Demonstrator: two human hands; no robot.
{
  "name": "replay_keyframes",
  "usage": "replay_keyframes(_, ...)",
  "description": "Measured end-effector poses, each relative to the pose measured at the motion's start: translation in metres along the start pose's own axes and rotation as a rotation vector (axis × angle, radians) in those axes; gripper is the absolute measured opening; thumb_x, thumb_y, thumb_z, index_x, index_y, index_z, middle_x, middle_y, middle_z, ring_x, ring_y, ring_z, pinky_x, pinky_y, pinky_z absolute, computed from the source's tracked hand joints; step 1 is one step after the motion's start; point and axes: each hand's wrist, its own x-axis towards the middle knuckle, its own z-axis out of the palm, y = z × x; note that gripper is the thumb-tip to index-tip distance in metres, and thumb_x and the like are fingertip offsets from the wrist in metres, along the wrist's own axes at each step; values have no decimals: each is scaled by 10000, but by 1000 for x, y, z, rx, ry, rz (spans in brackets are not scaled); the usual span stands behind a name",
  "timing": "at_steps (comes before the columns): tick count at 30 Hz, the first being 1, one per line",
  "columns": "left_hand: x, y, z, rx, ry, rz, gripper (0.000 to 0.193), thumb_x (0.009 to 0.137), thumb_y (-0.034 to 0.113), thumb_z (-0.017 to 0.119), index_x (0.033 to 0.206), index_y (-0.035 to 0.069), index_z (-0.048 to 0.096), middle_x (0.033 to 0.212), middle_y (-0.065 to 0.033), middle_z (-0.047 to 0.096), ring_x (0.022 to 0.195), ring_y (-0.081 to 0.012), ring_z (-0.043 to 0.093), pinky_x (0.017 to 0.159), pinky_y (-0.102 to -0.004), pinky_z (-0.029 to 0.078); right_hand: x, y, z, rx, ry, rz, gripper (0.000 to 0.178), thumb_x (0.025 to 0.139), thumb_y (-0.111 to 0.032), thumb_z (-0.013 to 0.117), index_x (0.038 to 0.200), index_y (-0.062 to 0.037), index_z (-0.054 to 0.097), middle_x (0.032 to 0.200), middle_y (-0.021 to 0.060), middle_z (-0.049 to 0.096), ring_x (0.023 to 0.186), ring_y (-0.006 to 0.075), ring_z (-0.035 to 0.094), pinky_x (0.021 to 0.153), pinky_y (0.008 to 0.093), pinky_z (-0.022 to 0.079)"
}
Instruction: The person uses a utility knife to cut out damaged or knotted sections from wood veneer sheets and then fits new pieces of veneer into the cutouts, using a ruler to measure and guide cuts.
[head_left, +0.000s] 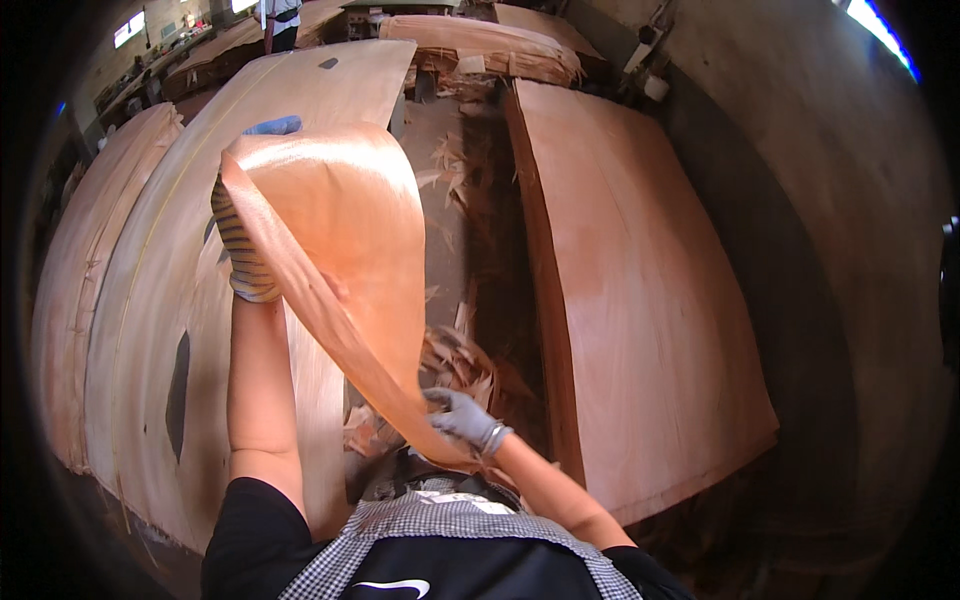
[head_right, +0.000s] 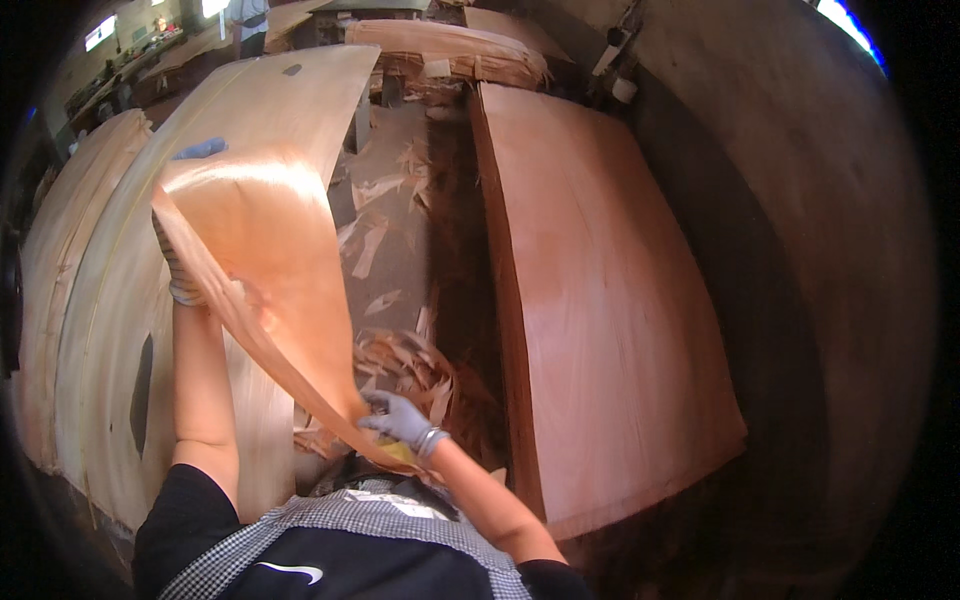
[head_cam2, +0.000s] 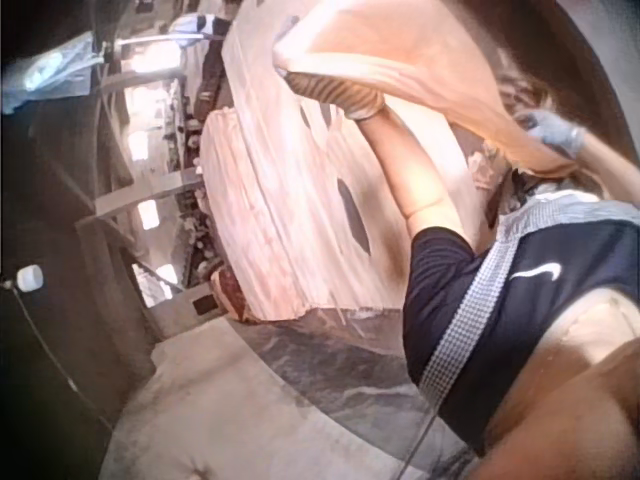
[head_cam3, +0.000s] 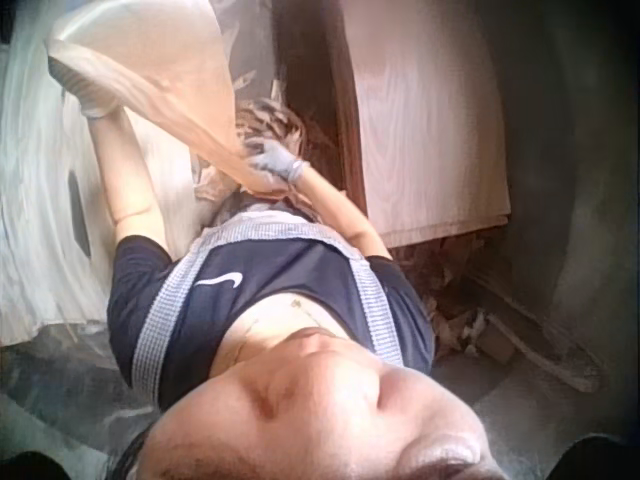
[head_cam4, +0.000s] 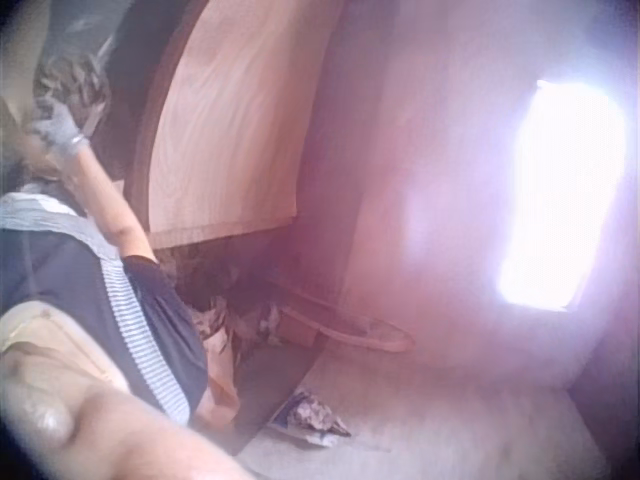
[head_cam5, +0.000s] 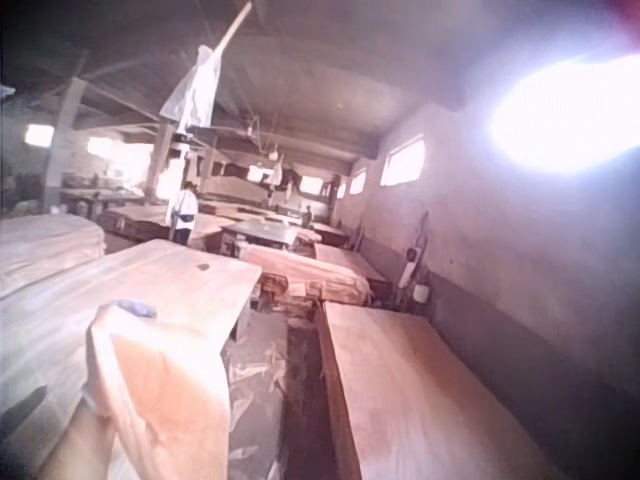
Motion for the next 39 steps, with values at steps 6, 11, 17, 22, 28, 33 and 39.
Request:
replay_keyframes(6, 119, -76, 5, 120, 99, 38, 453, 950, 386, 404, 1143, 4, 552, 1080, -81, 595, 993, -167, 566, 909, -318, 443, 113, -85, -57, 44, 155, -61, 193, 848, -185, 642, 945, -28, 584, 708, -4, 542, 483, 68, 491, 409, 228, 378)
replay_keyframes(11, 190, -167, -37, 214, 113, 115, 449, 929, 318, 420, 1168, -43, 539, 1194, -146, 566, 1095, -235, 543, 973, -361, 417, 207, -161, -197, 32, 480, -120, 154, 848, -141, 622, 958, -47, 570, 719, 3, 557, 522, 87, 531, 411, 224, 406)
replay_keyframes(17, 248, -282, -82, 749, 43, 352, 333, 892, 177, 486, 1131, -35, 582, 1178, -150, 584, 1133, -282, 526, 1022, -408, 373, 351, -278, -354, -264, 795, -361, 149, 858, -120, 598, 982, -37, 596, 728, 17, 605, 600, 100, 597, 458, 232, 443)
replay_keyframes(22, 307, -361, -157, 1817, -322, 499, 358, 851, 99, 482, 1196, 27, 546, 1280, -131, 524, 1206, -310, 473, 1073, -452, 283, 491, -372, -448, -991, 934, -635, 159, 849, -161, 562, 970, -62, 594, 901, 146, 631, 815, 371, 587, 680, 410, 484)
replay_keyframes(28, 343, -476, -187, 2319, -265, -504, 711, 749, 95, 620, 1397, 118, 330, 1434, -110, 342, 1323, -292, 313, 1091, -456, 228, 668, -490, -453, -1214, 714, -753, 102, 832, -165, 578, 911, -102, 588, 855, 108, 594, 754, 328, 589, 620, 402, 476)
replay_keyframes(33, 376, -620, -274, 1458, 73, -328, 758, 751, 153, 662, 1408, 67, 293, 1453, -181, 274, 1342, -343, 246, 1093, -460, 205, 819, -534, -437, -1564, 506, -804, 53, 840, -172, 514, 875, -134, 525, 827, 83, 565, 730, 262, 612, 572, 389, 484)
replay_keyframes(39, 553, -757, -157, 1652, -322, -405, 768, 650, 322, 754, 1295, 55, 434, 1328, -176, 431, 1252, -346, 359, 1051, -496, 210, 947, -596, -486, -1594, 399, -782, 55, 834, -173, 527, 880, -144, 535, 857, 77, 563, 720, 278, 609, 563, 396, 488)
